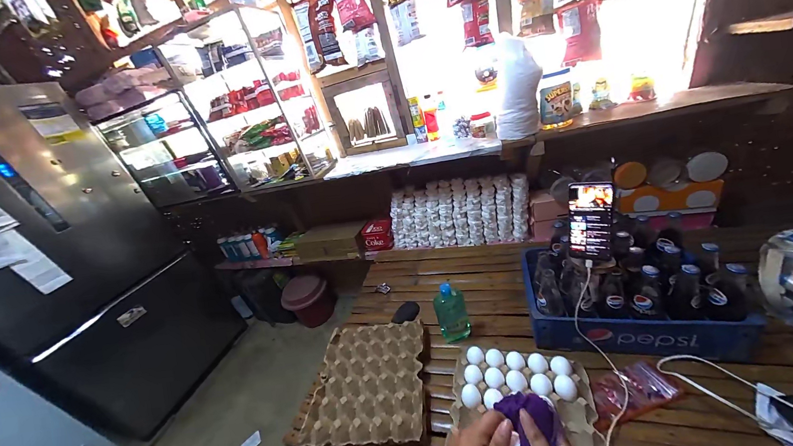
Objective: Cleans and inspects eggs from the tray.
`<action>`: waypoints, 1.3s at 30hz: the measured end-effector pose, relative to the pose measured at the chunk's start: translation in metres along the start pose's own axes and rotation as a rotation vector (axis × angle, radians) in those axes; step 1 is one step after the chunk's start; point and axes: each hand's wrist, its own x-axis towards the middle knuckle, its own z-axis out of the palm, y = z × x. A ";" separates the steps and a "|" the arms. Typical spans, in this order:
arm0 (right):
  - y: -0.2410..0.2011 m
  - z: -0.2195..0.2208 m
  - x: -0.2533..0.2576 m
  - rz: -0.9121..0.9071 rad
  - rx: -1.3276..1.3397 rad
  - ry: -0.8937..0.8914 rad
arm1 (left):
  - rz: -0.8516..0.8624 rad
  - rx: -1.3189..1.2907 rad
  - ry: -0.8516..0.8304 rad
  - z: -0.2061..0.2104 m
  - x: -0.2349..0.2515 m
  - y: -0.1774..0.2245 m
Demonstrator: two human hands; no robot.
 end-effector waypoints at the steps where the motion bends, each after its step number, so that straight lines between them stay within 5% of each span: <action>1: 0.002 0.001 -0.001 -0.018 -0.007 -0.001 | -0.021 -0.042 0.015 0.002 0.000 -0.002; 7: 0.032 0.003 -0.006 -0.483 -0.116 -0.216 | -0.108 -0.304 0.155 0.005 0.005 0.002; 16: 0.001 -0.003 0.002 0.010 0.065 0.010 | 0.028 -0.131 -0.018 0.010 0.001 -0.008; 23: 0.026 -0.003 0.003 -0.563 -0.207 -0.190 | -0.006 -0.354 0.141 0.012 0.007 -0.005; 32: 0.004 -0.008 0.010 -0.130 0.165 0.043 | 0.079 -0.195 -0.071 0.011 0.003 -0.001; 39: 0.027 -0.004 0.009 -0.459 0.031 -0.109 | 0.014 -0.328 0.070 0.012 0.011 -0.007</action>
